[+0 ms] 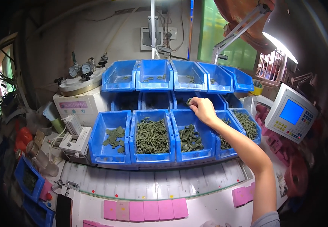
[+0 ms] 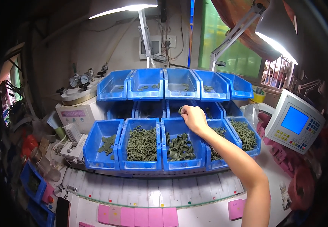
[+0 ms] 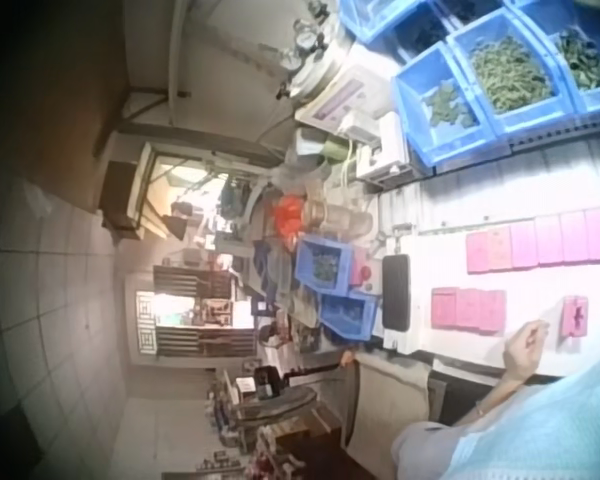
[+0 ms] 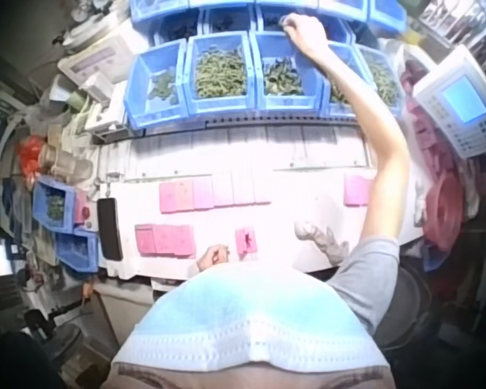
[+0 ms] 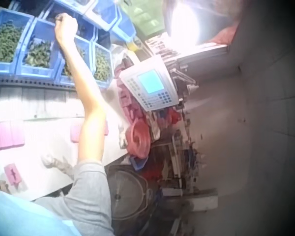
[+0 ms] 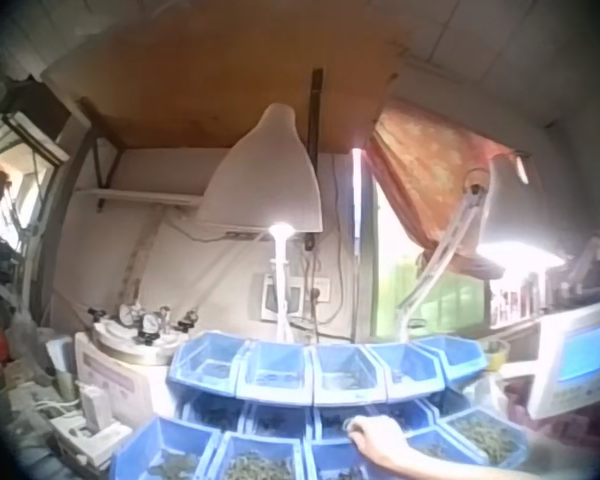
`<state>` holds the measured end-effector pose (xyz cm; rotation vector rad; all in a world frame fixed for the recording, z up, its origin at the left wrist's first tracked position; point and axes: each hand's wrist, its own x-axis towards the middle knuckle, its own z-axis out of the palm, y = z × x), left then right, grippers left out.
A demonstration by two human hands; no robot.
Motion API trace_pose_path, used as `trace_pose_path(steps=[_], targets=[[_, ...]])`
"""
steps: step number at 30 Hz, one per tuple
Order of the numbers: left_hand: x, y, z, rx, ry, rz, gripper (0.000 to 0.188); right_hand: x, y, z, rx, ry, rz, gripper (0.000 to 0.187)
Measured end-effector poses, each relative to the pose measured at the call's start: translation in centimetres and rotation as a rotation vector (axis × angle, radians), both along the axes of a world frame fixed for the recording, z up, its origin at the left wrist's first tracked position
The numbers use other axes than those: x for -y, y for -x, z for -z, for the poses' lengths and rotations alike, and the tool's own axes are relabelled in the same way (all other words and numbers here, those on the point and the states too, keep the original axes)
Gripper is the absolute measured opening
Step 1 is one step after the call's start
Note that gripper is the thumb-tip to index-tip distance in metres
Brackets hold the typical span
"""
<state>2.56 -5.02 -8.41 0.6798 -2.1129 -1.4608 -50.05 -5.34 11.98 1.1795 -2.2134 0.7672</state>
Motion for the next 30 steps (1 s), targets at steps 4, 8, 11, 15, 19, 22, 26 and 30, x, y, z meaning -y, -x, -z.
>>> trace_pose_path(steps=[4, 8, 11, 15, 19, 22, 26, 30], targets=[[-0.4, 0.8, -1.5, 0.0, 0.024, -0.079, 0.013, -0.7, -1.1, -0.4, 0.093, 0.008, -0.051, 0.012], [-0.8, 0.8, -1.5, 0.079, 0.018, -0.098, 0.014, -1.1, -1.1, -0.5, 0.088, 0.069, -0.076, 0.012], [0.1, -0.2, 0.2, 0.131, -0.086, 0.035, 0.011, -0.4, -1.2, -0.6, 0.03, 0.038, -0.113, 0.013], [0.5, -1.1, 1.5, 0.132, -0.17, 0.152, 0.012, 3.1, -1.0, -0.6, -0.102, -0.117, -0.17, 0.023], [1.6, -1.4, 2.5, 0.341, -0.337, 0.277, 0.015, 7.5, 0.0, -0.7, -0.013, -0.29, -0.131, 0.023], [0.4, -0.7, -0.4, 0.193, -0.182, 0.135, 0.015, 10.7, 0.8, -0.6, 0.088, -0.494, -0.038, 0.026], [0.3, -0.6, 0.1, 0.082, -0.096, 0.138, 0.017, 11.0, 3.3, 0.8, 0.018, -0.293, -0.038, 0.029], [-0.1, -0.1, -0.7, 0.023, -0.03, 0.051, 0.012, 8.7, 1.1, -1.3, 0.118, -0.422, -0.066, 0.028]])
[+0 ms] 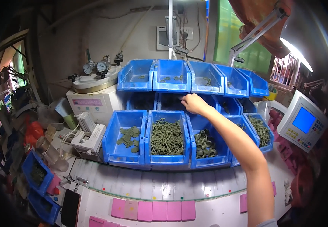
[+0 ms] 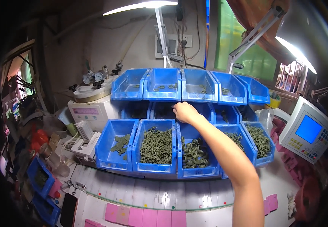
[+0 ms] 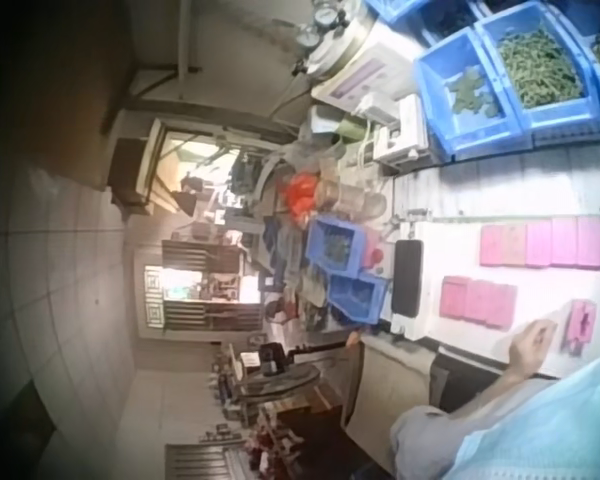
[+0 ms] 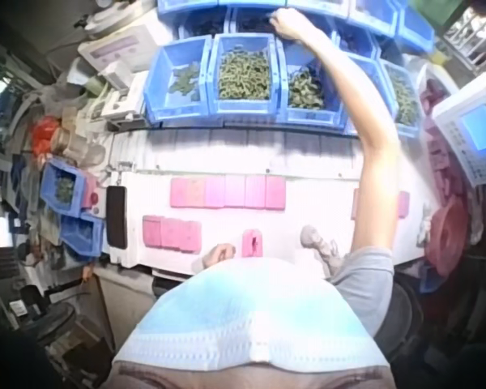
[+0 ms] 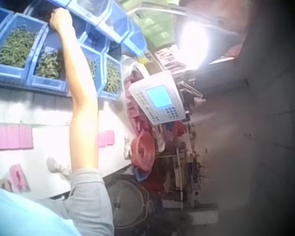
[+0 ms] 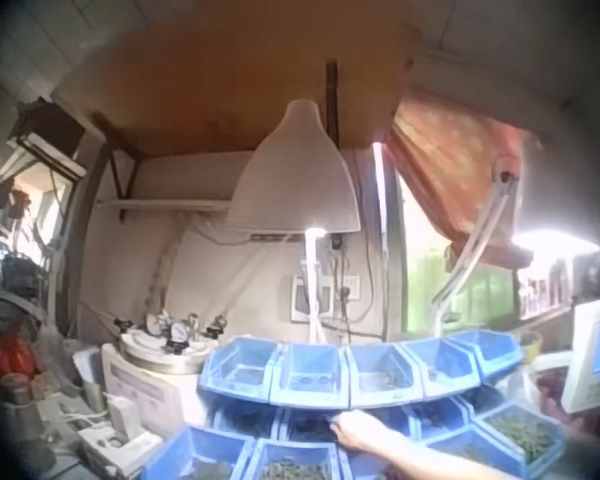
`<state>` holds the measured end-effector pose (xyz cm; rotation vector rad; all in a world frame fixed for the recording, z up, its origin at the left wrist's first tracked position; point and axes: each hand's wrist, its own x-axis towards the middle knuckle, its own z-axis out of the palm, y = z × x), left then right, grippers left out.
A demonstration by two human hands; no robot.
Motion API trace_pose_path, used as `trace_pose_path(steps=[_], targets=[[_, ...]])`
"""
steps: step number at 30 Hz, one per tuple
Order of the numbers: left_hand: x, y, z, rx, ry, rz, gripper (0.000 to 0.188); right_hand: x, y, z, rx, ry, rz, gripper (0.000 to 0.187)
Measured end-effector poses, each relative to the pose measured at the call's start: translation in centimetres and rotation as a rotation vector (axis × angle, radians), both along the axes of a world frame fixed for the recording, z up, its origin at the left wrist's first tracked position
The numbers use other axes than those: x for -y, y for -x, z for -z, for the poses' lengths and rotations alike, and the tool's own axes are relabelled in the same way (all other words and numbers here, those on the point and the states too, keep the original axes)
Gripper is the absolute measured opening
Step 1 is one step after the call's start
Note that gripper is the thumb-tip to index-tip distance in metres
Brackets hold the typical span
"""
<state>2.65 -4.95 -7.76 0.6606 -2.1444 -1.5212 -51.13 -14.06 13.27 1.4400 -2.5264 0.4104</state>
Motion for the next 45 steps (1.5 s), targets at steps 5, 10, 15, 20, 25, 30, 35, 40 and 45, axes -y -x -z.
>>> trace_pose_path(steps=[5, 10, 15, 20, 25, 30, 35, 40, 45], targets=[[-0.5, 2.1, -1.6, -0.018, 0.11, -0.217, 0.012, -7.5, -6.3, -0.7, -0.208, 0.257, -0.236, 0.02], [1.3, 0.1, -1.6, -0.018, -0.306, -0.176, 0.022, -15.9, -19.8, -0.5, -0.161, 0.275, -0.417, 0.016], [0.5, 3.0, -3.0, -0.08, -0.664, 0.037, 0.034, -27.7, -29.1, 6.9, 0.216, 0.065, -0.212, 0.024], [-0.5, 1.1, -5.3, -0.195, -0.714, -0.092, 0.027, -29.0, -36.5, 12.9, 0.489, 0.175, -0.111, 0.022], [-3.1, -0.2, -5.2, -0.159, -0.723, -0.113, 0.026, -28.1, -41.4, 14.4, 0.617, 0.427, -0.079, 0.028], [-6.2, 0.0, -4.8, -0.232, -1.16, -0.066, 0.023, -25.5, -45.0, 15.2, 0.587, 0.521, -0.172, 0.053], [-7.6, 2.4, -5.0, -0.168, -1.304, 0.031, 0.03, -26.6, -43.5, 15.5, 0.39, 0.448, -0.171, 0.054], [-7.5, 3.4, -4.6, -0.169, -1.389, 0.213, 0.031, -28.5, -40.1, 13.2, 0.2, 0.355, -0.129, 0.058], [-7.5, 2.1, -4.6, -0.235, -0.751, 0.109, 0.02, -29.7, -36.3, 16.3, 0.081, 0.175, 0.188, 0.043]])
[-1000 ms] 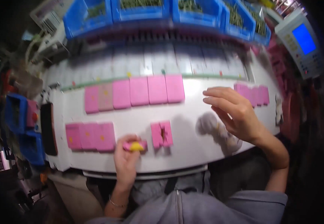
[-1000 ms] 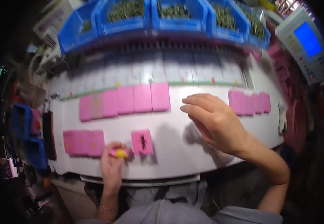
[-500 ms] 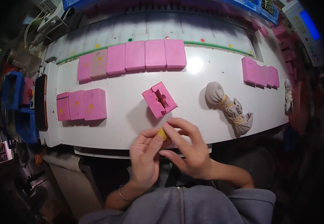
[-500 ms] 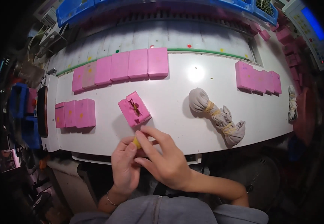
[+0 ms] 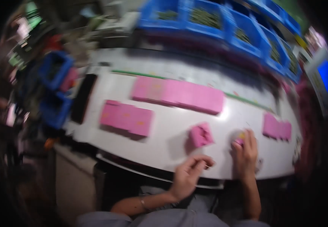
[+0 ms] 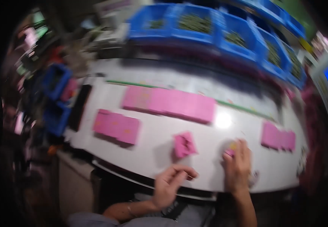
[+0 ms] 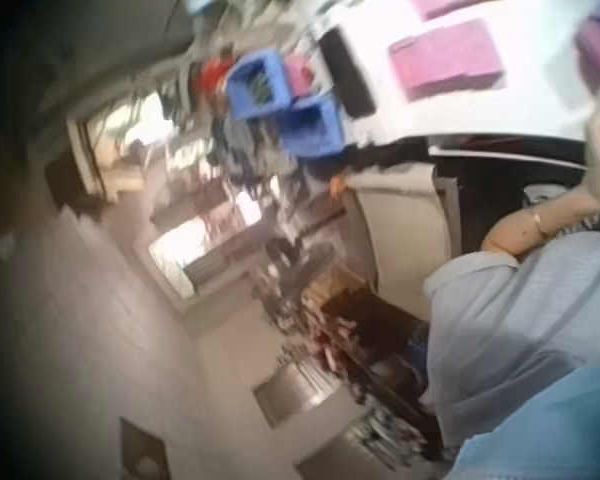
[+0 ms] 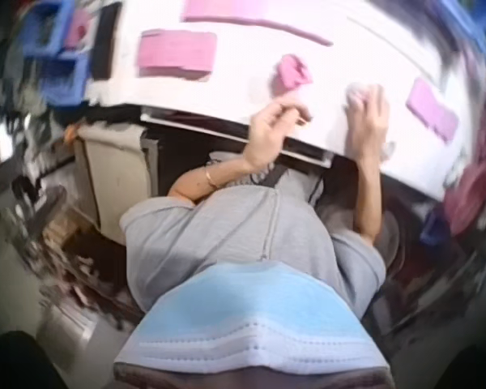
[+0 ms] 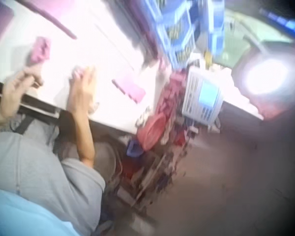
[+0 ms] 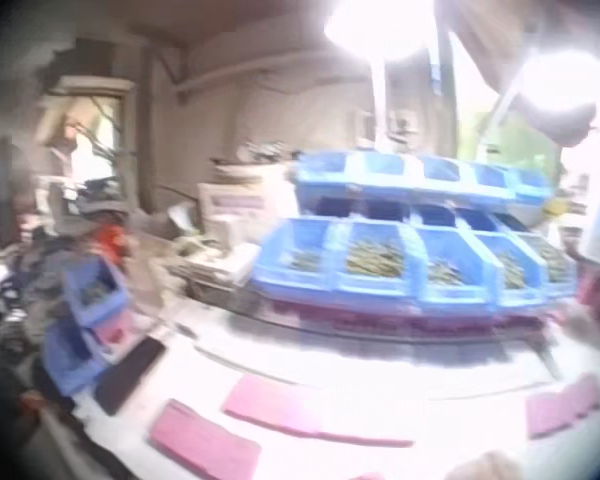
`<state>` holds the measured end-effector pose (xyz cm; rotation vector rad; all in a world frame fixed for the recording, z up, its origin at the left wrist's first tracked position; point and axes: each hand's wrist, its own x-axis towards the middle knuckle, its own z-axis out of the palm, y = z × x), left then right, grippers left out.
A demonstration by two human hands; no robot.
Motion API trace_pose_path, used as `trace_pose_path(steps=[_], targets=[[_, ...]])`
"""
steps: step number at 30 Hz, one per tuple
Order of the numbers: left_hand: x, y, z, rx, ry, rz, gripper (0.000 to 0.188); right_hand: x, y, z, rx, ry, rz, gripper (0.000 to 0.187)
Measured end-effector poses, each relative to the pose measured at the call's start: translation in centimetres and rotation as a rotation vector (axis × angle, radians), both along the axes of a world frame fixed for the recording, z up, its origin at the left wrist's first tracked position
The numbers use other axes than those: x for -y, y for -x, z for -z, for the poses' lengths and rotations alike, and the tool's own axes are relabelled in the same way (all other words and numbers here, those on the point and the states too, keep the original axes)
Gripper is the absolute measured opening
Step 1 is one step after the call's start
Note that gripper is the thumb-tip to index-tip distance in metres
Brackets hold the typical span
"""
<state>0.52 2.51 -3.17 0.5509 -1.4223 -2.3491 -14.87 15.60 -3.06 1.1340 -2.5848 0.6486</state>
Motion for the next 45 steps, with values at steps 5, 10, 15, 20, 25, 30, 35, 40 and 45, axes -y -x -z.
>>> trace_pose_path(steps=[5, 10, 15, 20, 25, 30, 35, 40, 45], targets=[[2.4, -0.2, -1.2, -0.13, 0.692, -0.378, 0.023, -2.4, 0.5, -0.2, -0.009, 0.107, 0.01, 0.039], [3.4, 2.0, 0.7, 0.025, 0.937, -0.505, 0.048, -2.5, -0.9, 1.3, 0.075, -0.182, 0.079, 0.053], [3.7, 3.0, -0.2, 0.085, 0.872, -0.296, 0.043, 0.4, -0.9, 1.4, 0.014, 0.037, -0.011, 0.047], [5.7, 5.2, 0.5, -0.049, 0.554, -0.113, 0.034, -0.4, -0.5, 0.3, -0.007, 0.338, -0.024, 0.043], [5.2, 5.8, 1.0, -0.012, 0.676, -0.226, 0.034, 0.7, -1.2, 0.9, -0.181, 0.008, -0.154, 0.038], [4.2, 6.4, 1.9, -0.067, 0.573, -0.148, 0.031, 1.8, -3.7, 2.4, 0.01, 0.066, -0.348, 0.036], [3.7, 5.8, 2.4, -0.109, 0.562, -0.153, 0.035, 5.3, -2.6, -2.0, 0.625, 0.396, -0.294, 0.033], [4.0, 4.7, 2.6, -0.22, 0.92, -0.281, 0.049, 7.1, 0.9, -1.0, 0.812, 0.359, -0.301, 0.024], [5.1, 4.0, 2.3, -0.197, 0.899, 0.047, 0.058, 8.4, 3.4, -0.7, 1.223, 0.388, -0.183, 0.025]])
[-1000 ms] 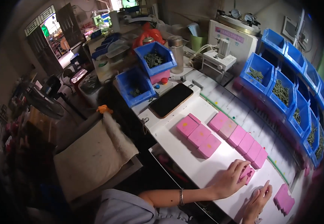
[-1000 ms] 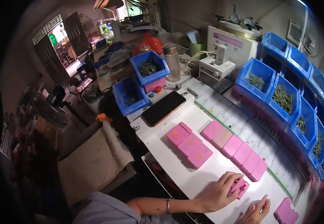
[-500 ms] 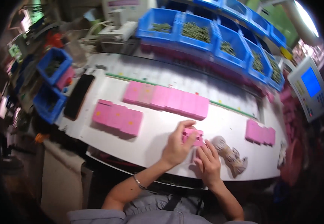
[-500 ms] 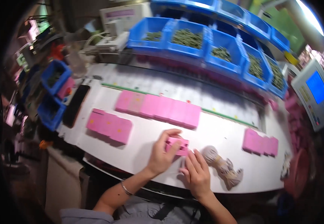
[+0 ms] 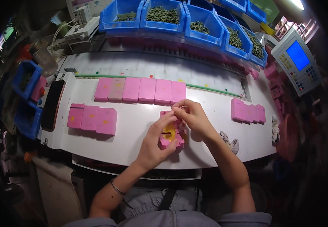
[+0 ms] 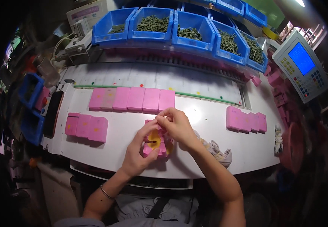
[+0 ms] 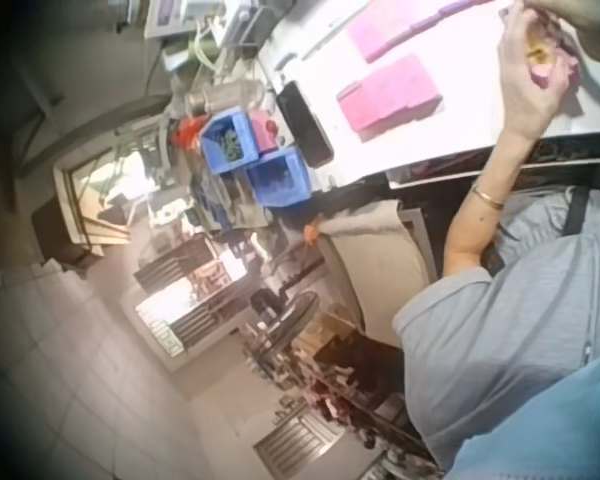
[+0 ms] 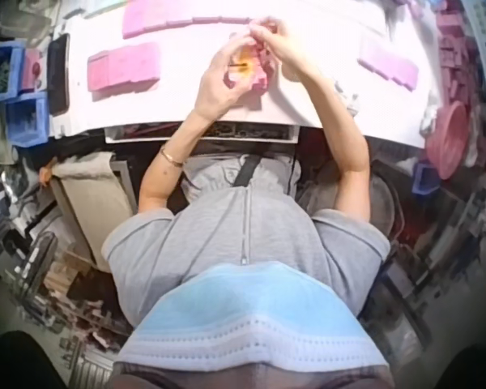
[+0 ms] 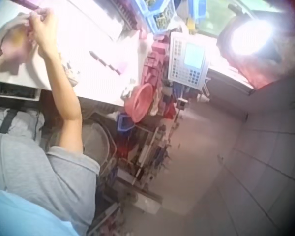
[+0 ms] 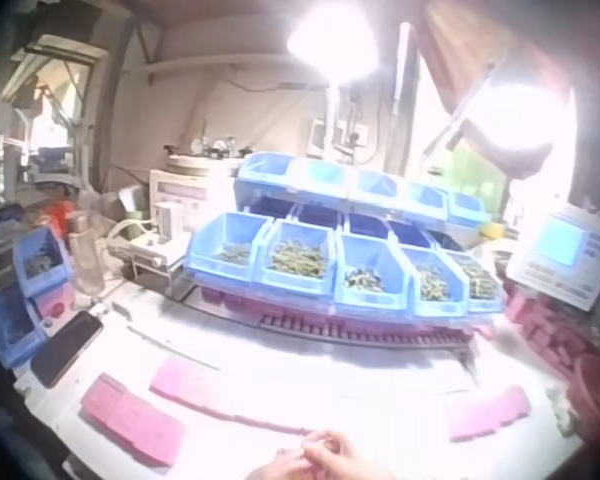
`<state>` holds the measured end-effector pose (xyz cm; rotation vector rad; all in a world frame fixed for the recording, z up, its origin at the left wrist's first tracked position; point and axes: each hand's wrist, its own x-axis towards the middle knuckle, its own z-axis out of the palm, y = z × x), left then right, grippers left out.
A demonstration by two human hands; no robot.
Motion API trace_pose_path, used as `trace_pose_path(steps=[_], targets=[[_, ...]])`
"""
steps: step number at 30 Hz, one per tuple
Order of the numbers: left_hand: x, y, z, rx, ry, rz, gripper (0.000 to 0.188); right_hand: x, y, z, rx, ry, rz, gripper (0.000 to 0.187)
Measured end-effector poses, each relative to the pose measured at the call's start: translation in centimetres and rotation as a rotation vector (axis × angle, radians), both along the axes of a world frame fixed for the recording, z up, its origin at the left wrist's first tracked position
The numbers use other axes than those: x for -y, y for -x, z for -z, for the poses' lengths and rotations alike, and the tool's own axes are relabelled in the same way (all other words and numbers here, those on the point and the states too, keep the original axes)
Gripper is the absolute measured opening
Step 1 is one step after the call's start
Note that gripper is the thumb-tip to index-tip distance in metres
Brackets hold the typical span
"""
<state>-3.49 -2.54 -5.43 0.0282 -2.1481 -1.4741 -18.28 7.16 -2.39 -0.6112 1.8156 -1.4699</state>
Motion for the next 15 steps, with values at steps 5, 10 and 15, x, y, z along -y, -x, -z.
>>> trace_pose_path(steps=[5, 10, 15], targets=[[1.4, -0.4, -1.3, 0.164, 0.028, 0.056, 0.07, -4.2, -1.1, -2.8, -0.739, -0.24, 0.017, 0.036], [1.9, 0.1, -1.7, 0.294, 0.132, 0.123, 0.084, -12.8, -2.5, -2.1, -0.749, -0.53, -0.176, 0.057], [2.6, -0.1, -1.2, 0.362, 0.234, 0.078, 0.095, -8.3, -3.9, -5.3, -1.065, -0.381, -0.197, 0.069]])
